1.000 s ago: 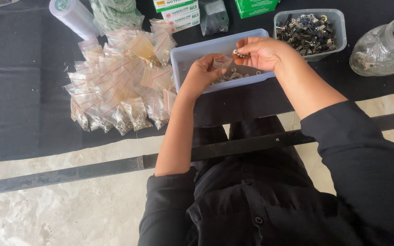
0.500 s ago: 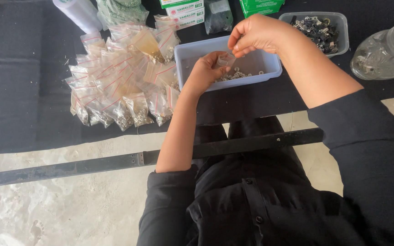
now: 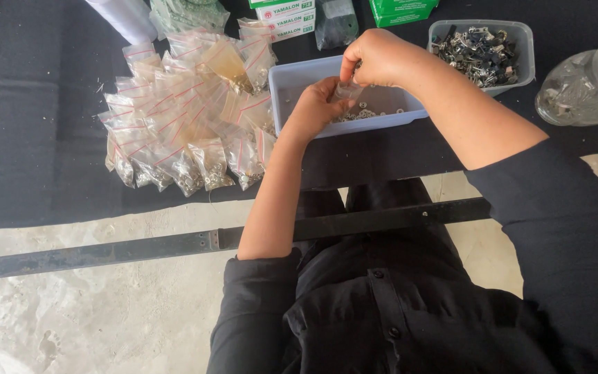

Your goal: Sorting and bagging small metal rings into individual plastic resealable bags.

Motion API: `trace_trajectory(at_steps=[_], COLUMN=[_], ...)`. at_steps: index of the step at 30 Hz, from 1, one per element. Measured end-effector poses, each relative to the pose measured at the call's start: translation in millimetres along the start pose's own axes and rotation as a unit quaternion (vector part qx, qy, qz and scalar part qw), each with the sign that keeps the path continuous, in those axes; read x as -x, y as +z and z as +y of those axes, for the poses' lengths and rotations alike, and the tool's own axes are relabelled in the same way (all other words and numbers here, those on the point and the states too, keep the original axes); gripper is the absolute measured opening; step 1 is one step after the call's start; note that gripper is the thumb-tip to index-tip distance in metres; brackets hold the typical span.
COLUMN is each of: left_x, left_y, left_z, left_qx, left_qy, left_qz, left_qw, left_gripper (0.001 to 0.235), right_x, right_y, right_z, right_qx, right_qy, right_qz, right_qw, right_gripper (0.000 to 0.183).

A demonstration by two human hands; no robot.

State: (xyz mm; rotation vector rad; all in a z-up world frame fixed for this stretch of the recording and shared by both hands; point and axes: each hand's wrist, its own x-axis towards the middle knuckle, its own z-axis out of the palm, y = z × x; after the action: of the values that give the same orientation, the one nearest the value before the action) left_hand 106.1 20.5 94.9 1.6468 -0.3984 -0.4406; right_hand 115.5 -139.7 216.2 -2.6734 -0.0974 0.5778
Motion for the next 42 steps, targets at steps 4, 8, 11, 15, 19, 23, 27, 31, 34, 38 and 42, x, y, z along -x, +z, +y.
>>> trace_trajectory(at_steps=[4, 8, 11, 15, 19, 23, 27, 31, 34, 38, 42], left_x=[3.0, 5.4, 4.3, 3.8, 4.8, 6.4, 3.2, 5.5, 5.1, 7.7, 6.2], left_y=[-0.4, -0.3, -0.5, -0.2, -0.3, -0.2, -0.8, -1.0, -0.7, -0.5, -0.1], left_z=[4.7, 7.6, 5.8, 5.8, 6.9, 9.3, 3.5, 6.7, 5.6, 9.9, 5.8], left_qx=[-0.007, -0.029, -0.03, -0.034, -0.037, -0.024, -0.026, -0.027, -0.029, -0.03, -0.041], left_qy=[0.006, -0.002, 0.001, -0.003, -0.003, -0.001, 0.009, 0.003, 0.01, -0.007, 0.0], left_qz=[-0.001, 0.012, 0.013, 0.013, 0.012, 0.011, 0.011, 0.009, 0.01, 0.011, 0.019], left_qw=[1.0, 0.999, 0.999, 0.999, 0.999, 1.0, 1.0, 1.0, 0.999, 0.999, 0.999], left_gripper=[0.025, 0.018, 0.017, 0.021, 0.025, 0.025, 0.027, 0.029, 0.025, 0.026, 0.02], right_x=[-1.7, 1.3, 3.2, 4.2, 9.4, 11.6, 9.5, 8.1, 8.0, 9.3, 17.3], right_y=[2.1, 3.2, 3.2, 3.2, 1.2, 1.3, 2.9, 3.8, 5.3, 7.0, 4.7], right_z=[3.1, 2.0, 1.7, 1.2, -2.0, -3.3, -1.0, 0.4, 0.2, -2.7, -9.3], right_qx=[0.006, -0.005, 0.005, 0.001, 0.001, 0.002, 0.004, 0.005, 0.019, 0.013, 0.025], right_qy=[-0.01, 0.001, 0.007, 0.015, 0.008, 0.015, 0.002, -0.01, -0.01, -0.011, 0.014], right_qz=[0.003, 0.004, 0.008, 0.009, 0.007, 0.01, 0.013, 0.016, 0.017, 0.009, -0.006], right_qw=[1.0, 1.0, 1.0, 1.0, 1.0, 1.0, 1.0, 1.0, 1.0, 1.0, 1.0], right_gripper=[0.035, 0.035, 0.034, 0.031, 0.034, 0.03, 0.031, 0.022, 0.019, 0.024, 0.028])
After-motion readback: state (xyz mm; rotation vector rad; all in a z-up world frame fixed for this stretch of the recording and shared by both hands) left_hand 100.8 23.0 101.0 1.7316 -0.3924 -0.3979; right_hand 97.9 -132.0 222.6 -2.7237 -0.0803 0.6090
